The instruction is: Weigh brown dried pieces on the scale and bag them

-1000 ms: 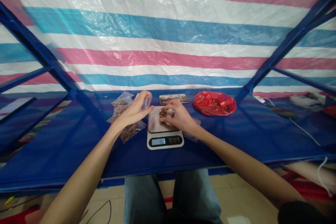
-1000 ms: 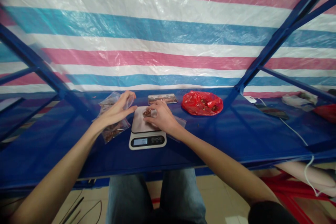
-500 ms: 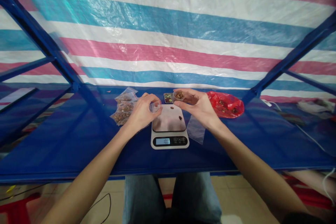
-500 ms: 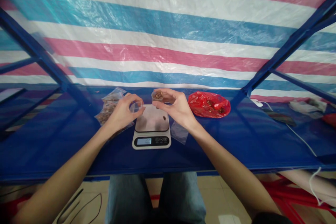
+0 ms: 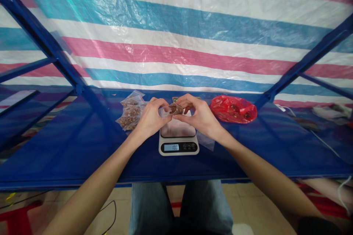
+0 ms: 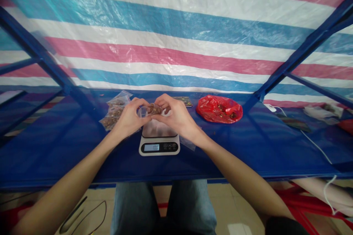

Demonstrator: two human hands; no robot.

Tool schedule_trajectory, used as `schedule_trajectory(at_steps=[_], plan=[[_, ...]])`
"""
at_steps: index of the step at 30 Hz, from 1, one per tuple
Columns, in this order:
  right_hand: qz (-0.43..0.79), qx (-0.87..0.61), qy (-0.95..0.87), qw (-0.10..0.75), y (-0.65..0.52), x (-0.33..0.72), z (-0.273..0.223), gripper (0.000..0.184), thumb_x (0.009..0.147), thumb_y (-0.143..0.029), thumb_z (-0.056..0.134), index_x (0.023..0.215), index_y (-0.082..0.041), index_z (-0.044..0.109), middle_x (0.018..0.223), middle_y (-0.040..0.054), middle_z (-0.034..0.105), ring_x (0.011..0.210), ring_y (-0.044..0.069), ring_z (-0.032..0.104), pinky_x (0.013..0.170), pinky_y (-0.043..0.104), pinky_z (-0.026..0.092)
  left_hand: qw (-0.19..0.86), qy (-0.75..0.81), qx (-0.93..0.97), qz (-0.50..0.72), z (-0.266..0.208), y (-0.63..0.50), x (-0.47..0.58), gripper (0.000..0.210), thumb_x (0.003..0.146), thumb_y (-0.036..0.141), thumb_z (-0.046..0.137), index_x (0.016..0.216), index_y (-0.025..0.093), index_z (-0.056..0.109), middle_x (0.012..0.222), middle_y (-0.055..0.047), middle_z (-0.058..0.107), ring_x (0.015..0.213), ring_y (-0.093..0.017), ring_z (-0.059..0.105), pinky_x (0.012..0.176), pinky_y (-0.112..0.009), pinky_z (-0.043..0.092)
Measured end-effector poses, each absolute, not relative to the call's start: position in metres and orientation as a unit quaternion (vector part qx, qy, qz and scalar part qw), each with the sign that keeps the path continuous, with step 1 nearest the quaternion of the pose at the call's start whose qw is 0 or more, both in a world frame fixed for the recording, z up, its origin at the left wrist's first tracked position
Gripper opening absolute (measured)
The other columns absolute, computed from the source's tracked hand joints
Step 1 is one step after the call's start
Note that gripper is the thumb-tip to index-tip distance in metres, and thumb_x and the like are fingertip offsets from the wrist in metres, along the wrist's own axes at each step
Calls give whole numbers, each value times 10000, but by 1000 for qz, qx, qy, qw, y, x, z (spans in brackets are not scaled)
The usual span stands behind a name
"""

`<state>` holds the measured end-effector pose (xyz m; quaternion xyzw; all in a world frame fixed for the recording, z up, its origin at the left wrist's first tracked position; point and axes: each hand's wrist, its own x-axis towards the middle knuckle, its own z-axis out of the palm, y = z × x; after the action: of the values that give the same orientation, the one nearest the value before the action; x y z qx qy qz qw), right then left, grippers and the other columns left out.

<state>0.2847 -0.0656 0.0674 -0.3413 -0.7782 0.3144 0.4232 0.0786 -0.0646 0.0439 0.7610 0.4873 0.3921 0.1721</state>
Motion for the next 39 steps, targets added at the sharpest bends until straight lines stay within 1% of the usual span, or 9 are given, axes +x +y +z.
schedule_trajectory(at_steps=[10,18,22,27,29,31,33,35,39], plan=[[144,-281,-897,309,-62,273,98,256,922,-106,684,1151,-200,750,1023,53,609,954,200,618,849,333,505,178,502,732,424,42,-63,80,192,692,237,744,875,201,696,783,-3,622,782,-207,552,706,-333,432],[66,-257,-935,237,-63,258,130,250,952,-88,614,1119,-223,742,1077,72,625,1087,253,578,924,391,473,337,455,650,506,43,-63,81,170,684,255,755,818,172,694,777,-8,677,732,-180,591,666,-300,471],[56,-303,-892,330,-66,272,133,231,996,-219,642,1220,-206,696,1135,80,673,1076,253,615,955,410,493,374,429,636,522,47,-66,81,188,748,320,785,859,197,696,861,-19,714,803,-184,650,760,-310,524],[119,-396,-800,435,-79,334,107,342,1071,-345,515,1383,-297,646,1357,49,697,1216,275,651,1043,471,519,455,385,603,530,55,-74,76,141,865,352,731,873,222,678,814,-18,716,829,-185,677,793,-304,524],[151,-437,-769,441,-87,365,84,321,1070,-397,517,1320,-276,677,1315,65,727,1240,281,663,1066,468,519,491,362,591,528,55,-74,75,141,887,356,720,908,217,712,824,-29,726,826,-188,682,783,-308,523],[189,-488,-725,447,-96,393,56,304,1026,-456,599,1256,-264,646,1098,62,773,1001,259,745,873,405,594,503,368,584,520,53,-74,76,158,870,358,752,940,217,749,836,-38,742,831,-194,691,766,-309,521],[183,-527,-704,440,-105,413,28,253,970,-474,682,1077,-258,604,970,52,769,898,263,754,777,385,585,497,393,584,507,52,-74,78,178,847,369,785,947,223,769,838,-42,755,827,-198,695,738,-305,514],[160,-550,-712,407,-113,426,7,259,945,-458,718,948,-265,545,961,58,762,920,282,754,788,403,574,481,414,594,495,50,-75,79,189,837,385,797,935,225,774,828,-40,757,811,-199,692,718,-302,506],[99,-538,-765,341,-121,428,-3,203,938,-387,732,974,-265,575,1118,91,744,1089,323,704,929,484,546,451,417,602,511,48,-74,78,181,854,392,772,838,220,718,737,-16,688,727,-177,636,695,-299,494]])
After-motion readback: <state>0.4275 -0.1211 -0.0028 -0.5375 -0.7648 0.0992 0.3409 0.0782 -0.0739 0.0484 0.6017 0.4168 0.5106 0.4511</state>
